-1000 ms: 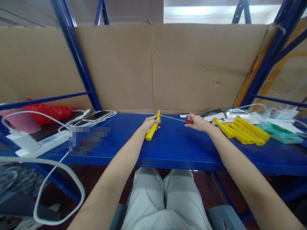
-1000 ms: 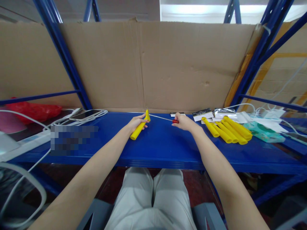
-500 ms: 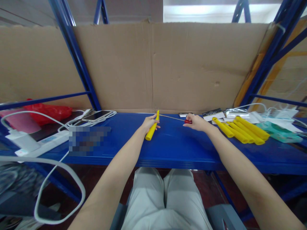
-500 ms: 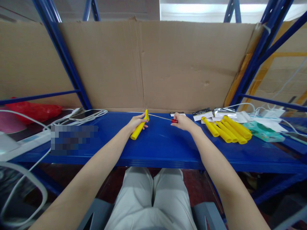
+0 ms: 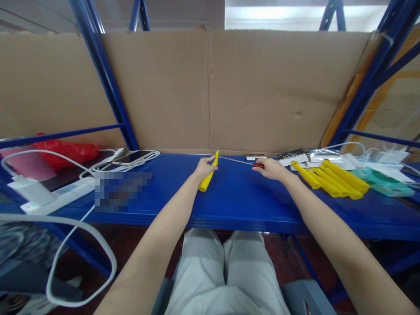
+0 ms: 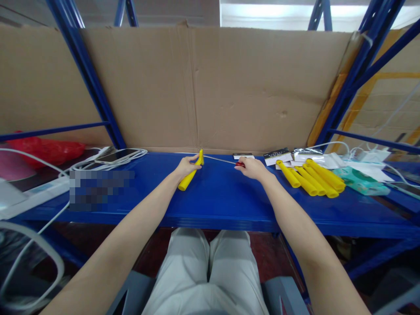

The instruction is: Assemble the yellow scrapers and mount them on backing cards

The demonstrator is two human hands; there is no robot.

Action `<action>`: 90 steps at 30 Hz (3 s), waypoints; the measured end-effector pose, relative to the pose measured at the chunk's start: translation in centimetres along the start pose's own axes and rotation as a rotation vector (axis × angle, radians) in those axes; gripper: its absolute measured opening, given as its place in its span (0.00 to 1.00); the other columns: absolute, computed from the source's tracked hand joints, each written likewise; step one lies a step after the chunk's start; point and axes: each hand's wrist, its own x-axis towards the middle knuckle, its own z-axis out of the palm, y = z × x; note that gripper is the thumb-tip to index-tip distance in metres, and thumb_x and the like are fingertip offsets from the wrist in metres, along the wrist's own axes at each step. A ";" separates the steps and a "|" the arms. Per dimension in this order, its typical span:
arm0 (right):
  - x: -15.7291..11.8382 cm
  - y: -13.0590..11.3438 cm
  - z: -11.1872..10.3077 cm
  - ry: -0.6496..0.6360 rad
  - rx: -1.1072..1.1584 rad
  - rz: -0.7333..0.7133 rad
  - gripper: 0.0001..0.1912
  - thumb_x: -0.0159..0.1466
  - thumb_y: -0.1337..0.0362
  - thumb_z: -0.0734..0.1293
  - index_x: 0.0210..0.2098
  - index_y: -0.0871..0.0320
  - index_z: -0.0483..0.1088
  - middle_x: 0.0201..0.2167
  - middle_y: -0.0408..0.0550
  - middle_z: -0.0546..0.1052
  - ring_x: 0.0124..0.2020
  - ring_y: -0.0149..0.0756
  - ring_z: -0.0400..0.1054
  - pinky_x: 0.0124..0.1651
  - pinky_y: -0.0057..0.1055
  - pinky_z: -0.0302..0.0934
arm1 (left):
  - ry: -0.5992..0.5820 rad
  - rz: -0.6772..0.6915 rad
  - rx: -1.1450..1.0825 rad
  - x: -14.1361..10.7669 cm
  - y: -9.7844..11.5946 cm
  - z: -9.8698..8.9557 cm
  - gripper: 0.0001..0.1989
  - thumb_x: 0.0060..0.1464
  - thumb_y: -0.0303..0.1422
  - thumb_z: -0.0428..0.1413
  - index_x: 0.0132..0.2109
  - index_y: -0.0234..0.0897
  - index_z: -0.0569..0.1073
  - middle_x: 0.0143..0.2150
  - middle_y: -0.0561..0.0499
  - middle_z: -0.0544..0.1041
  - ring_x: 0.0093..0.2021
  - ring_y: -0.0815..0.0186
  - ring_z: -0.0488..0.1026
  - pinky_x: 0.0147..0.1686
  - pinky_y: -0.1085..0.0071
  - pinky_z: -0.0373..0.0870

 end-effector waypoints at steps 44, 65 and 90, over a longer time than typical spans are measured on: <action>0.2 -0.2 0.7 0.102 0.050 -0.006 0.09 0.57 0.59 0.65 0.37 0.54 0.66 0.31 0.47 0.77 0.31 0.38 0.70 0.30 0.28 0.54 | -0.045 -0.092 -0.242 0.1 0.0 -0.3 0.36 0.41 0.14 0.56 0.60 0.35 0.66 0.47 0.43 0.76 0.23 0.76 0.70 0.27 0.77 0.69; 0.0 -0.7 0.0 0.028 -0.008 0.020 0.10 0.61 0.56 0.62 0.32 0.55 0.70 0.32 0.49 0.78 0.34 0.39 0.71 0.31 0.29 0.53 | -0.050 -0.112 -0.304 -0.4 0.5 -0.3 0.36 0.42 0.13 0.56 0.60 0.33 0.65 0.39 0.46 0.78 0.21 0.76 0.69 0.25 0.77 0.69; 0.6 0.0 0.9 0.059 0.103 -0.003 0.11 0.55 0.59 0.68 0.36 0.55 0.66 0.31 0.48 0.77 0.30 0.37 0.69 0.30 0.27 0.54 | -0.045 -0.106 -0.325 -0.6 0.7 -0.3 0.36 0.41 0.12 0.56 0.60 0.32 0.65 0.34 0.48 0.78 0.20 0.75 0.69 0.25 0.77 0.68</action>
